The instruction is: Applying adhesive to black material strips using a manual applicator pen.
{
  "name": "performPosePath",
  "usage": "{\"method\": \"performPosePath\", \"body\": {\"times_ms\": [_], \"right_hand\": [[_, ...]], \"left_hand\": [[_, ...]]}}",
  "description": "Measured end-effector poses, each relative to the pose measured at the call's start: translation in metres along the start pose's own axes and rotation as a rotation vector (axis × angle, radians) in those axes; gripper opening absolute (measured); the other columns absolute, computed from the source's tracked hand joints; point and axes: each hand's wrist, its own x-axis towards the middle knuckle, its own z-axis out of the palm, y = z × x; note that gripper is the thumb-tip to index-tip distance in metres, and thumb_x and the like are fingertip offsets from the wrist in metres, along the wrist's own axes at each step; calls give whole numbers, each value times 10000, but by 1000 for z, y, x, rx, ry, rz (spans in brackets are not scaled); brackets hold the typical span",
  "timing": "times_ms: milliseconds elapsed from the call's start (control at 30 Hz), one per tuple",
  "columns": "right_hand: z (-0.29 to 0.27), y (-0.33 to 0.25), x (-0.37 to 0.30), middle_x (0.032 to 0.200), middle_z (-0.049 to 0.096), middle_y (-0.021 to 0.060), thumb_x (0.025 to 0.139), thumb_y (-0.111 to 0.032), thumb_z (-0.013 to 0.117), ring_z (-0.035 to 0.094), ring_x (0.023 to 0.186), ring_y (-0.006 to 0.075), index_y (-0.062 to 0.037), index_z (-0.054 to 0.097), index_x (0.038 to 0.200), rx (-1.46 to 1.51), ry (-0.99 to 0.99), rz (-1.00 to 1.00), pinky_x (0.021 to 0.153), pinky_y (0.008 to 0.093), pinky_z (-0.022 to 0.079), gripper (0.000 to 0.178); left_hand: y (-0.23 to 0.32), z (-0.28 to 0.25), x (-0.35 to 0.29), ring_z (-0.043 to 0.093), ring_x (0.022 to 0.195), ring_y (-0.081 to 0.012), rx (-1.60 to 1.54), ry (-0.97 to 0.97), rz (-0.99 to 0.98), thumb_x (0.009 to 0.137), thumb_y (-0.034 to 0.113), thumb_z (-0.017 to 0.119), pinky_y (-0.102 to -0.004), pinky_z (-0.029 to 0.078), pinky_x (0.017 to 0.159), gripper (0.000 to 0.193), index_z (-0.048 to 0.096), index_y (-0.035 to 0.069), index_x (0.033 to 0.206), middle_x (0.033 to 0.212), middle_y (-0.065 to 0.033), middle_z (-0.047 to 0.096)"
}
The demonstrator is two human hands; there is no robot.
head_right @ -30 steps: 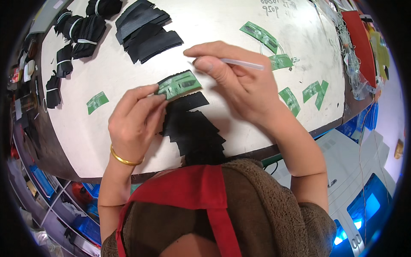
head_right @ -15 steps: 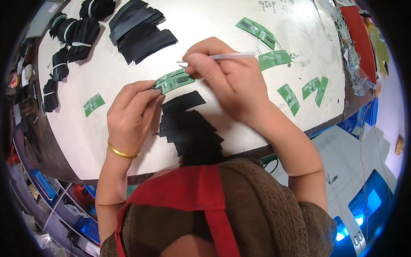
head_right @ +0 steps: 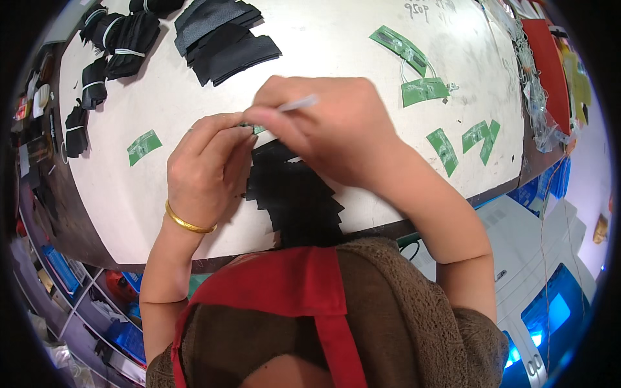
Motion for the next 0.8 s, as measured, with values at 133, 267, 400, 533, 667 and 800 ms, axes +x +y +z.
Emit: {"method": "performPosePath", "body": {"times_ms": [133, 267, 400, 533, 667, 800], "right_hand": [[-3, -6, -4, 752, 667, 42, 945, -255, 720, 675, 678, 273, -108, 676, 909, -246, -154, -58, 561, 366, 518, 158], [-6, 0, -7, 746, 656, 44, 936, -244, 721, 676, 679, 262, -120, 658, 893, -70, -91, 4, 558, 361, 517, 145], [-6, -3, -9, 769, 663, 55, 977, -237, 676, 669, 666, 267, -108, 669, 901, -122, -48, 44, 556, 369, 513, 150], [-15, 3, -9, 778, 684, 61, 985, -234, 676, 671, 653, 261, -100, 695, 934, -108, -154, -25, 542, 365, 501, 144], [-15, 17, 15, 942, 737, 31, 890, -206, 756, 705, 757, 258, -132, 711, 991, -147, -26, 186, 602, 346, 537, 133], [3, 39, 38, 940, 744, 36, 779, -141, 816, 705, 966, 252, -104, 709, 952, -359, 72, -182, 779, 350, 547, 206]], "left_hand": [[3, -3, 1, 688, 808, -270, 0, -24, -11, 780, -19, 756, -352, 573, 671, 151, 688, 16, 910, 988, -107, 684], [5, -5, 3, 710, 825, -288, -13, -48, -55, 774, -50, 802, -354, 582, 712, 183, 708, 1, 923, 992, -132, 715], [1, -2, 1, 700, 817, -276, 8, -30, -23, 779, -34, 777, -352, 579, 688, 163, 694, 9, 913, 986, -120, 696], [1, -3, 1, 690, 812, -269, 9, -31, -11, 786, -20, 753, -356, 575, 667, 141, 681, 15, 902, 974, -110, 681], [1, -4, 3, 691, 805, -270, -25, -32, 1, 790, -16, 758, -358, 575, 667, 137, 685, 14, 902, 967, -112, 687], [6, -6, -1, 721, 840, -290, -67, -88, -49, 774, -50, 807, -358, 593, 721, 174, 722, -7, 918, 991, -138, 719]]}}
